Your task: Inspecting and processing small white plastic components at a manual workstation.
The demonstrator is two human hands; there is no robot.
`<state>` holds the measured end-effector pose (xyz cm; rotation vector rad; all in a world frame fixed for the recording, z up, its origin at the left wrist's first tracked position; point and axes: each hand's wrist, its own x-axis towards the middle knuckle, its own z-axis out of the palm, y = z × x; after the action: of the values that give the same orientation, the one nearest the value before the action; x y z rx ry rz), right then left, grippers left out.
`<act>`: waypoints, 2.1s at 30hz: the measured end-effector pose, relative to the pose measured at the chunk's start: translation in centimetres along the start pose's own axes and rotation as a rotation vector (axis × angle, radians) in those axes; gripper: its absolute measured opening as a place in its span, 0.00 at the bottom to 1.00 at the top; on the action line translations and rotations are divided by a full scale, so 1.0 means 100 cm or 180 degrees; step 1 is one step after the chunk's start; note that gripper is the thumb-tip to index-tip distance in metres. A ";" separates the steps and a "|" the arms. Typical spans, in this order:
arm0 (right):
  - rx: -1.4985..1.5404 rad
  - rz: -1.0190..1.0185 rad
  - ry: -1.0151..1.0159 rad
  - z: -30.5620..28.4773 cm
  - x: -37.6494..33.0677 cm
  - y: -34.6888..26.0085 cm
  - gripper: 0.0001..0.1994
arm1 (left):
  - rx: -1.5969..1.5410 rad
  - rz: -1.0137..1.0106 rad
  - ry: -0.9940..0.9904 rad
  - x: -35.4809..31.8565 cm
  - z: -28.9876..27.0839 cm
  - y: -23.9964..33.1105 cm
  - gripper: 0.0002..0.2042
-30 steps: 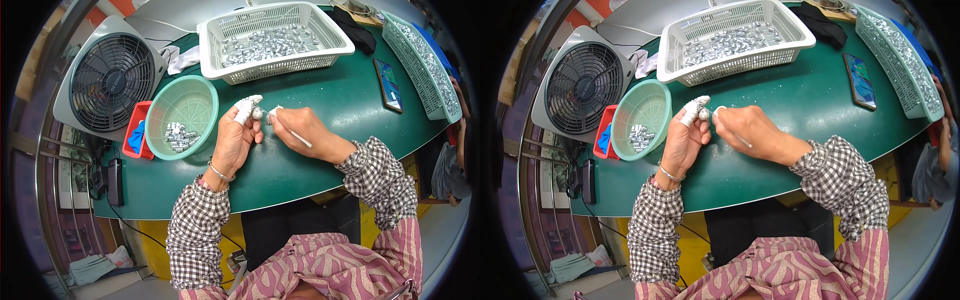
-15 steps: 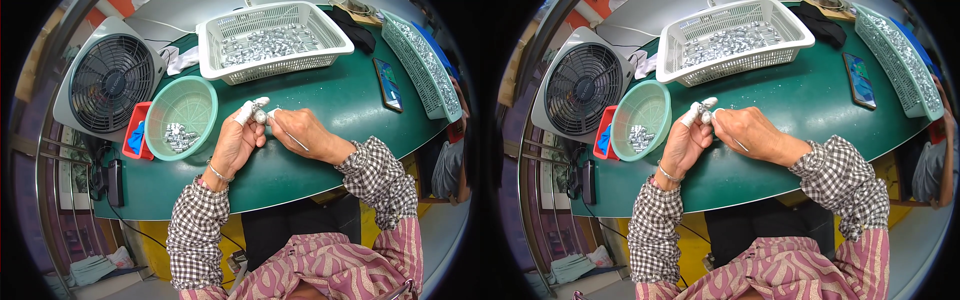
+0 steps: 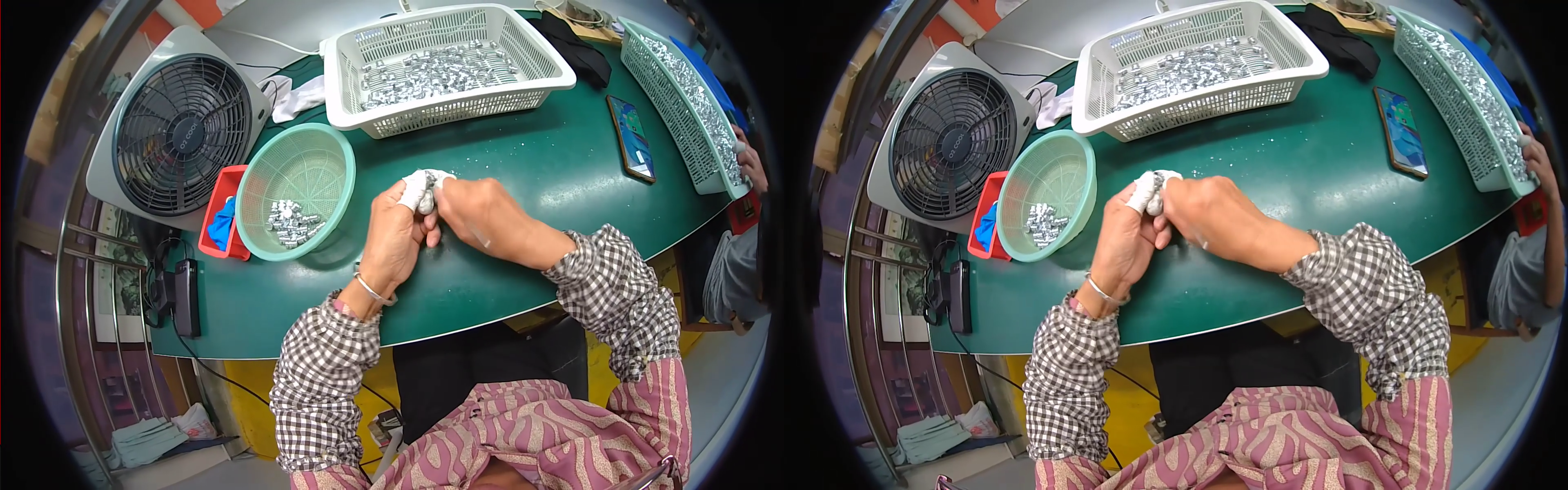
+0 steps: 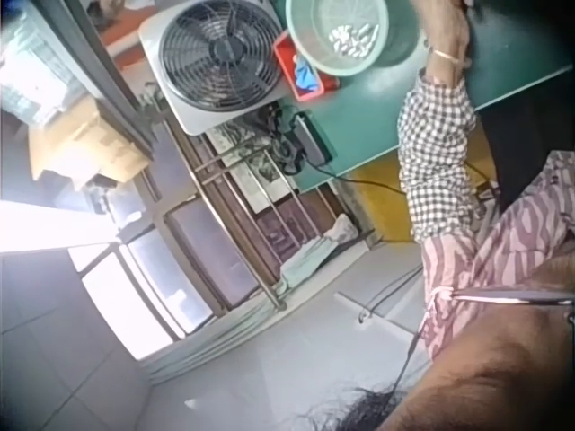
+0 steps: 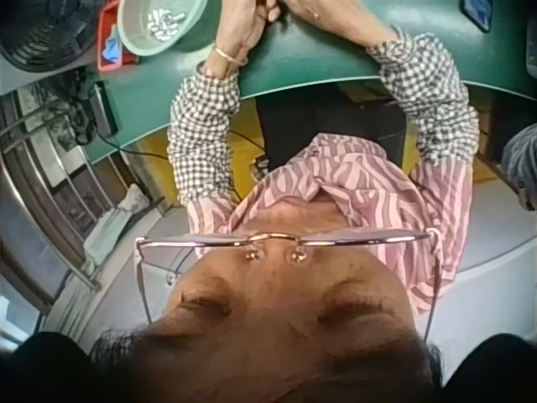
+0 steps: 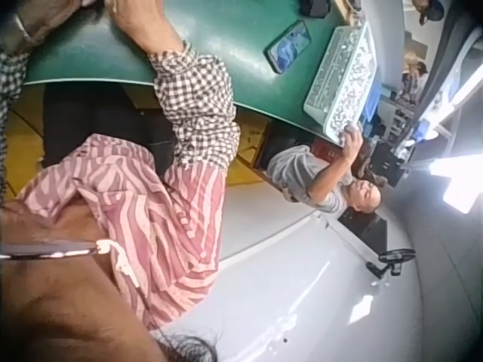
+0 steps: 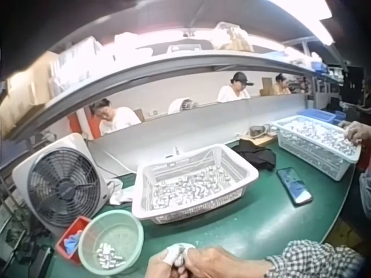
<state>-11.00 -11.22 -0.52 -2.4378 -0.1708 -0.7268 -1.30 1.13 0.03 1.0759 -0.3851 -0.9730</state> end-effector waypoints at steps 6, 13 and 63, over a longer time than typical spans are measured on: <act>0.0383 -0.0048 0.0397 -0.004 0.007 -0.006 0.05 | -0.0812 -0.0051 -0.0193 -0.003 0.010 0.005 0.14; 0.0766 0.0087 0.0155 -0.004 0.007 0.002 0.05 | -0.0894 -0.0196 -0.0208 0.000 0.001 -0.003 0.14; -0.1189 -0.0257 0.0085 0.002 0.000 0.000 0.08 | -0.0646 -0.0226 -0.0096 0.002 0.004 -0.007 0.12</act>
<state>-10.90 -11.16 -0.65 -2.7855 -0.1330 -0.8935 -1.83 0.63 -0.46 0.8963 -0.2677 -1.0686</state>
